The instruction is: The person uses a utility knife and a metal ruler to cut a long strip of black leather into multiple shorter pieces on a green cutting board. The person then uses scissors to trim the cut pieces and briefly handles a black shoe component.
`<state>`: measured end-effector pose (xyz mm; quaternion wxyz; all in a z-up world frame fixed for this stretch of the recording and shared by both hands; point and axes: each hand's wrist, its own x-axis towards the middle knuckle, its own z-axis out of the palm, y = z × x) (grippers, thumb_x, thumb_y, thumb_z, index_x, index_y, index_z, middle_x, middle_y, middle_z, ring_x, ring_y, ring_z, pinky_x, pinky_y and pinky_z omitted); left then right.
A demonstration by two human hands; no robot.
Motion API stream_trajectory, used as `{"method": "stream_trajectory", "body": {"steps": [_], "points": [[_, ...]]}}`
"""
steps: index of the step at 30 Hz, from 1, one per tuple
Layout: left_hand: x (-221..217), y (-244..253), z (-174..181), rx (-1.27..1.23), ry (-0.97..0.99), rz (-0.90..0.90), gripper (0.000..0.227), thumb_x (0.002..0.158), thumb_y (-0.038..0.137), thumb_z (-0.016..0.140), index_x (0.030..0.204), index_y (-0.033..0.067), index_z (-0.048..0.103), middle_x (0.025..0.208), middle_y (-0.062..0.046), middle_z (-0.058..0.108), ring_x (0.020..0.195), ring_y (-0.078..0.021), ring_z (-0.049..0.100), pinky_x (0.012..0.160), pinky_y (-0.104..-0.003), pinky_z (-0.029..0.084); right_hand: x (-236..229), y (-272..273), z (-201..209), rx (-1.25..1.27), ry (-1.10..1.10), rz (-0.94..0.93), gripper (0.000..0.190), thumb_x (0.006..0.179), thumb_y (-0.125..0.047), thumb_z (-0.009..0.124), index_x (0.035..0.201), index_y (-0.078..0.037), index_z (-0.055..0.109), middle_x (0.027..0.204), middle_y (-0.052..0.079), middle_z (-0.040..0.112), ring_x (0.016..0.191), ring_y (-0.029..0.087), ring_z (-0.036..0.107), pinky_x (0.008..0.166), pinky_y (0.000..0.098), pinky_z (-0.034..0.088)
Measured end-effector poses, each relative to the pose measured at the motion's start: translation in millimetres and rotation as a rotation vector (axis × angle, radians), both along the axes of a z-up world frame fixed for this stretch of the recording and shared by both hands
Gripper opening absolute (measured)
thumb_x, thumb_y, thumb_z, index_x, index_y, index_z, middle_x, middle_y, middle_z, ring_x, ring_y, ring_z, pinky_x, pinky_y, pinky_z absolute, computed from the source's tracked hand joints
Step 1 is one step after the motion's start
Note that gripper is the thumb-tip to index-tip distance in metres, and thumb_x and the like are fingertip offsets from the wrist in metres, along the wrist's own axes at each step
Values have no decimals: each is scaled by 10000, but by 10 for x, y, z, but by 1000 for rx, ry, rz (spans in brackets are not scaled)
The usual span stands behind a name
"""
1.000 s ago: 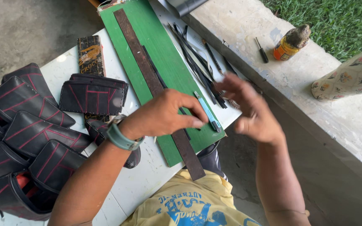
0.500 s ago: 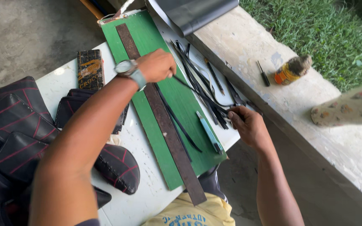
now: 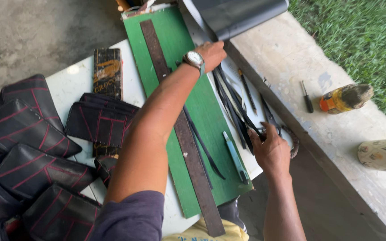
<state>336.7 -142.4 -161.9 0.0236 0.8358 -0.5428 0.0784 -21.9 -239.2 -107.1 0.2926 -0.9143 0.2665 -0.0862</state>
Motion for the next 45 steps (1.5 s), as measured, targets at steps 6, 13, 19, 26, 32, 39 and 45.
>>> {"method": "stream_trajectory", "body": {"steps": [6,13,19,26,32,39,45], "points": [[-97,1009,357,-210,5,10,227,813,71,743,1040,56,737,1065,-177,638,983,-414,674,859,-514,559,-327,114,153,-240,-138,21,506,821,-286,835,1268,-82,714,1062,195,670,893,358,692,737,454,540],[-646,1914,487,184,417,608,772,783,405,885,1376,66,525,1415,-203,428,1251,-460,532,1035,-524,468,573,451,28,77,-283,437,276,924,-162,768,1187,-86,734,1029,146,672,809,296,696,715,400,562],[-812,2031,302,-9,608,660,1125,671,460,933,1580,232,311,1523,-226,272,1304,-471,516,1087,-497,460,2119,871,-287,-4,-253,658,317,953,-113,661,1268,-123,694,1154,153,674,943,368,693,843,453,548],[-799,1961,319,115,665,679,1020,758,446,873,1595,300,309,1555,-241,211,1272,-479,552,1091,-510,465,2813,1018,-604,-193,-182,706,370,890,-92,667,1250,-159,720,1138,172,664,987,404,663,846,476,533],[-790,1967,290,123,660,668,1024,742,475,888,1580,291,329,1530,-223,235,1282,-466,544,1095,-500,462,2951,931,-722,-62,-106,705,174,879,-117,708,1043,-58,706,1050,158,694,967,351,696,853,443,550],[-784,1993,221,109,657,683,1034,744,485,887,1602,327,332,1580,-187,208,1311,-450,547,1123,-499,454,2797,623,-164,135,-86,699,162,1011,-166,675,1071,-16,662,983,131,755,921,234,731,826,374,567],[-746,1731,340,-327,928,464,802,865,647,715,1463,128,588,1323,-207,730,1201,-274,723,1064,-390,544,1979,326,670,118,-210,773,121,982,-76,708,1036,21,662,946,115,753,893,186,737,791,342,597]]}}
